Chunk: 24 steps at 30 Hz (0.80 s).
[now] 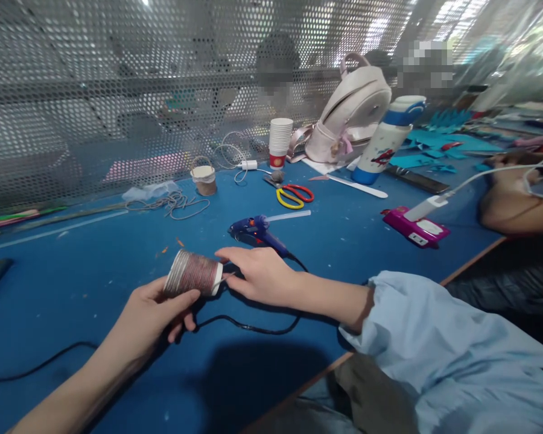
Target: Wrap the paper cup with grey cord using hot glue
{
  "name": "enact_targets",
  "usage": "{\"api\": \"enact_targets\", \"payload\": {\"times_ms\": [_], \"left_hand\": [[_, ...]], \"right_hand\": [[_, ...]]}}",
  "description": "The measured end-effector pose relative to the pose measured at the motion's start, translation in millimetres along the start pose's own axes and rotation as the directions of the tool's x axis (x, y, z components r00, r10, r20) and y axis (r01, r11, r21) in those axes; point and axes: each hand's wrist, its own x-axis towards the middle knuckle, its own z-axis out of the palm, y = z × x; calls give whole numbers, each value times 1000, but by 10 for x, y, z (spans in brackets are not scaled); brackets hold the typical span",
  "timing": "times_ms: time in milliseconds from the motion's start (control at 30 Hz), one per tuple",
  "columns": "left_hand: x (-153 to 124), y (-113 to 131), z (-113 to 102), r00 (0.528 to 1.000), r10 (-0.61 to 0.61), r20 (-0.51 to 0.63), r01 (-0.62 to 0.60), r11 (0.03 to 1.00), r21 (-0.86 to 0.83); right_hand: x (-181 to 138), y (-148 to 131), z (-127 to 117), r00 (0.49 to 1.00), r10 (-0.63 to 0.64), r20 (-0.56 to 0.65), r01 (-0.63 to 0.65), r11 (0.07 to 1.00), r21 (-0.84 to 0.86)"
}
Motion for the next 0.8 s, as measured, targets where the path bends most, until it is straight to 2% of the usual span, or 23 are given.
{"api": "enact_targets", "payload": {"times_ms": [167, 300, 400, 667, 800], "left_hand": [[44, -50, -45, 1000, 14, 8, -14, 998, -53], [29, -48, -34, 999, 34, -20, -35, 998, -53], [14, -43, -25, 999, 49, 2, -49, 998, -30], [-28, -24, 4, 996, 89, 8, -89, 995, 44], [-72, 12, 40, 993, 113, -31, -110, 991, 72]], "right_hand": [[-22, -11, -27, 997, -46, -68, 44, 998, -33], [-43, 5, -27, 974, -194, -121, 189, 981, -54], [-52, 16, -27, 954, -253, -161, 245, 967, -66], [-49, -33, -41, 944, -241, -224, 242, 970, -27], [-45, -53, -29, 940, -227, -255, 238, 971, 11]]}}
